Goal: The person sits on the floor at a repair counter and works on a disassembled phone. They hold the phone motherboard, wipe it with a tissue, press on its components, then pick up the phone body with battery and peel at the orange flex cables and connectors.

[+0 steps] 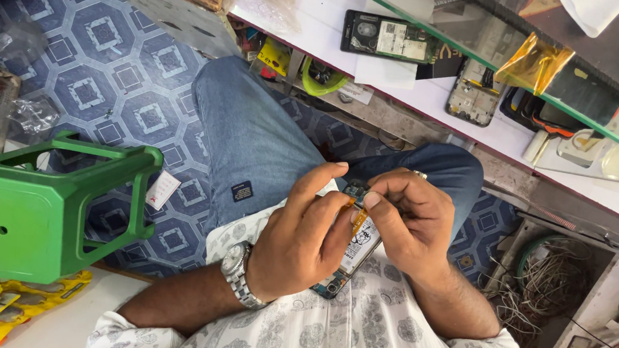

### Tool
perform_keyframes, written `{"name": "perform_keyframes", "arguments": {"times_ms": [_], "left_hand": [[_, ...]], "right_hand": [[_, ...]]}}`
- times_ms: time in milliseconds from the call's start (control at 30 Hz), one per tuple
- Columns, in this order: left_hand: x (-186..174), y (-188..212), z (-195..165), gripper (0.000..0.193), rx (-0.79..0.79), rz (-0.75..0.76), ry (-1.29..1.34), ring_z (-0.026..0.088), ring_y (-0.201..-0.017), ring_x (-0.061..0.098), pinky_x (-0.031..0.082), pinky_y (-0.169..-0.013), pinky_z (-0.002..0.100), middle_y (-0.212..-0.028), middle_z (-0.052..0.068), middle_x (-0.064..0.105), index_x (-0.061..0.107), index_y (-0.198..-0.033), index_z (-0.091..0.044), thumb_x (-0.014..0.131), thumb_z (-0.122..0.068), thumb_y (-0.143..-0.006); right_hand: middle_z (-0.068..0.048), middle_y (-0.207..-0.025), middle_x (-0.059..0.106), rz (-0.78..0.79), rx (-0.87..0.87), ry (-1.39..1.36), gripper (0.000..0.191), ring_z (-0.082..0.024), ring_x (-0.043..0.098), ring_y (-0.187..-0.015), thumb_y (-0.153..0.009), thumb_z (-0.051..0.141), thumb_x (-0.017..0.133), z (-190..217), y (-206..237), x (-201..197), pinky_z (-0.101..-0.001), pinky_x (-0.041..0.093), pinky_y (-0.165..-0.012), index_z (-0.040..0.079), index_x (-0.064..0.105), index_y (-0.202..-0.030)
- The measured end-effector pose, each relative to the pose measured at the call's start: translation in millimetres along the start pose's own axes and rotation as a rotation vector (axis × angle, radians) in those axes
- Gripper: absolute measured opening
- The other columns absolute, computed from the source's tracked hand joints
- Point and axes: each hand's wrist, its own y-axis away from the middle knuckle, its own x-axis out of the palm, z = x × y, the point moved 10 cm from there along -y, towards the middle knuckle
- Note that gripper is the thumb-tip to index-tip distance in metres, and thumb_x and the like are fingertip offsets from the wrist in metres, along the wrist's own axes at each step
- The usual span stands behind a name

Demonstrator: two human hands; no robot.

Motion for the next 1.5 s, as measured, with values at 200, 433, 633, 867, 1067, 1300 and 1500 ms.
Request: {"name": "perform_keyframes", "arguments": {"times_ms": [200, 433, 633, 867, 1067, 1300, 1500], "left_hand": [[0, -2, -5, 0.029, 0.021, -0.013, -0.048, 0.025, -0.096, 0.074, 0.062, -0.076, 0.034, -0.141, 0.025, 0.053, 0.053, -0.120, 0.007, 0.070, 0.002, -0.098], [-1, -5, -5, 0.026, -0.026, -0.013, 0.002, 0.031, -0.103, 0.073, 0.061, -0.081, 0.036, -0.139, 0.021, 0.055, 0.055, -0.118, 0.005, 0.071, 0.002, -0.096], [-1, -6, 1, 0.026, -0.071, 0.001, 0.093, 0.032, -0.108, 0.071, 0.060, -0.083, 0.036, -0.136, 0.021, 0.056, 0.056, -0.117, 0.003, 0.070, 0.005, -0.095], [2, -4, 3, 0.027, -0.072, 0.010, 0.117, 0.033, -0.116, 0.067, 0.059, -0.091, 0.037, -0.135, 0.020, 0.055, 0.055, -0.117, 0.003, 0.070, 0.006, -0.095], [2, -4, 5, 0.026, -0.076, 0.013, 0.128, 0.034, -0.118, 0.066, 0.058, -0.093, 0.038, -0.134, 0.020, 0.056, 0.055, -0.115, 0.002, 0.069, 0.007, -0.094], [-2, -1, 1, 0.042, -0.031, 0.003, 0.155, 0.032, -0.118, 0.064, 0.057, -0.093, 0.038, -0.137, 0.024, 0.053, 0.047, -0.126, 0.002, 0.073, 0.000, -0.093], [18, 16, 40, 0.074, -0.454, 0.108, 0.526, 0.012, -0.087, 0.072, 0.059, -0.069, 0.023, -0.130, 0.020, 0.061, 0.033, -0.150, 0.006, 0.074, -0.004, -0.089]], "right_hand": [[-0.007, -0.095, 0.067, -0.038, -0.024, 0.096, 0.005, -0.004, 0.057, -0.075, -0.096, -0.008, 0.064, 8, 1, -1, -0.0185, 0.043, -0.063, -0.005, 0.064, -0.099], [-0.006, -0.092, 0.068, -0.054, -0.126, 0.226, 0.006, -0.004, 0.054, -0.072, -0.093, -0.007, 0.066, 23, -1, 1, -0.0199, 0.042, -0.062, -0.003, 0.064, -0.098], [-0.007, -0.092, 0.069, -0.056, -0.161, 0.289, 0.006, -0.005, 0.055, -0.073, -0.093, -0.006, 0.066, 28, -1, 3, -0.0207, 0.043, -0.064, -0.002, 0.064, -0.097], [-0.008, -0.093, 0.069, -0.063, -0.167, 0.273, 0.006, -0.006, 0.055, -0.074, -0.093, -0.007, 0.066, 28, 1, 3, -0.0209, 0.044, -0.064, -0.003, 0.064, -0.098], [-0.009, -0.093, 0.069, -0.071, -0.157, 0.275, 0.006, -0.005, 0.054, -0.072, -0.092, -0.007, 0.066, 26, 1, 2, -0.0204, 0.042, -0.063, -0.003, 0.065, -0.097], [-0.008, -0.099, 0.069, -0.050, -0.084, 0.114, 0.002, -0.005, 0.061, -0.077, -0.098, -0.005, 0.063, 10, 8, 1, -0.0198, 0.048, -0.068, -0.004, 0.064, -0.100], [-0.009, -0.104, 0.070, -0.069, 0.058, -0.080, 0.006, -0.004, 0.060, -0.083, -0.102, -0.002, 0.062, -10, 12, -4, -0.0192, 0.049, -0.073, -0.004, 0.063, -0.107]]}}
